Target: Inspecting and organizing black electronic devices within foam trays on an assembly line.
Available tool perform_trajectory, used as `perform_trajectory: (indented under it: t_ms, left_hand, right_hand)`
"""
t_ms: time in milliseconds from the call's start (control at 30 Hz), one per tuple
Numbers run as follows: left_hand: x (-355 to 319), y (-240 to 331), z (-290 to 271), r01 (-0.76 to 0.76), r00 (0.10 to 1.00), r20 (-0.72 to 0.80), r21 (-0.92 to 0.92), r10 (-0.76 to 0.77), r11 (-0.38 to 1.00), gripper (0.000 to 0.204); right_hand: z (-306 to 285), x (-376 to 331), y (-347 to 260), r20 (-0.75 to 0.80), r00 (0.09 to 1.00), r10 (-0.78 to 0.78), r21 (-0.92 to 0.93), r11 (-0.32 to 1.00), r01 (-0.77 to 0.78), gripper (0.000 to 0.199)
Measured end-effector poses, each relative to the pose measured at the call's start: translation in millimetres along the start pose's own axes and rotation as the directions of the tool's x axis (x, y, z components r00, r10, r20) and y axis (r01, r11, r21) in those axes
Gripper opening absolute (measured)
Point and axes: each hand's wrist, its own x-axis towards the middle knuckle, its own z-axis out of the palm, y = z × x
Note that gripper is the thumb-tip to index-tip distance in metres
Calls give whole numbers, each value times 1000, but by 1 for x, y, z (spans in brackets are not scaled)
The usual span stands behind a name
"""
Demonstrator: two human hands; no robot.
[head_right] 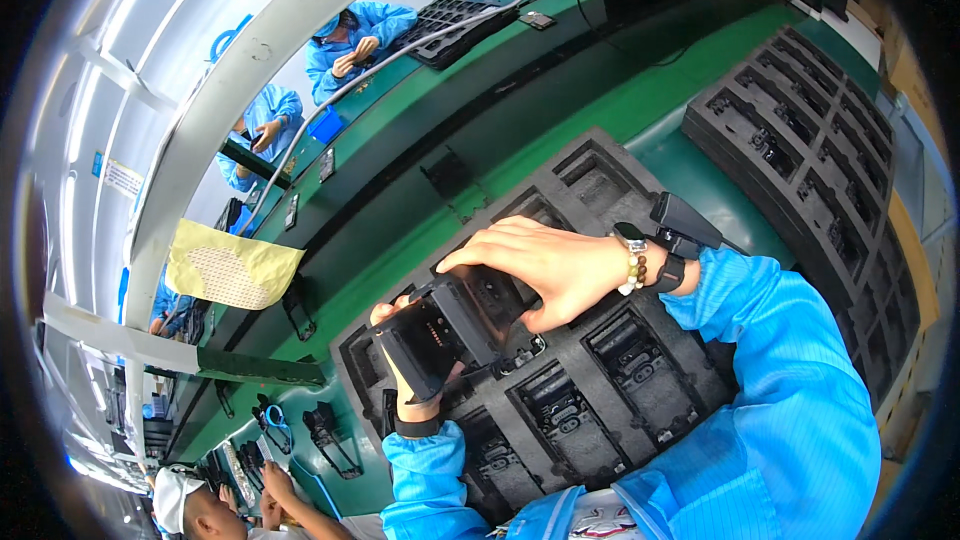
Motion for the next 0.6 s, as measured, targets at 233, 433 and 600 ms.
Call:
perform_trajectory:
  t_ms: [233, 433, 600]
  left_hand:
    - [0, -2, -4, 36, 999, 16, -24, -36, 999, 110]
    - [-4, 11, 26, 211, 945, -168, -341, -280, 916, 111]
    - [-2, -3, 8, 155, 937, -199, -498, -286, 853, 80]
  right_hand:
    - [-1, 1, 3, 26, 999, 30, -3, 1000, -30, 87]
    - [14, -13, 21, 64, 978, 199, 834, 528, -162, 75]
    - [35, -9, 40, 283, 861, 423, 955, -37, -295, 73]
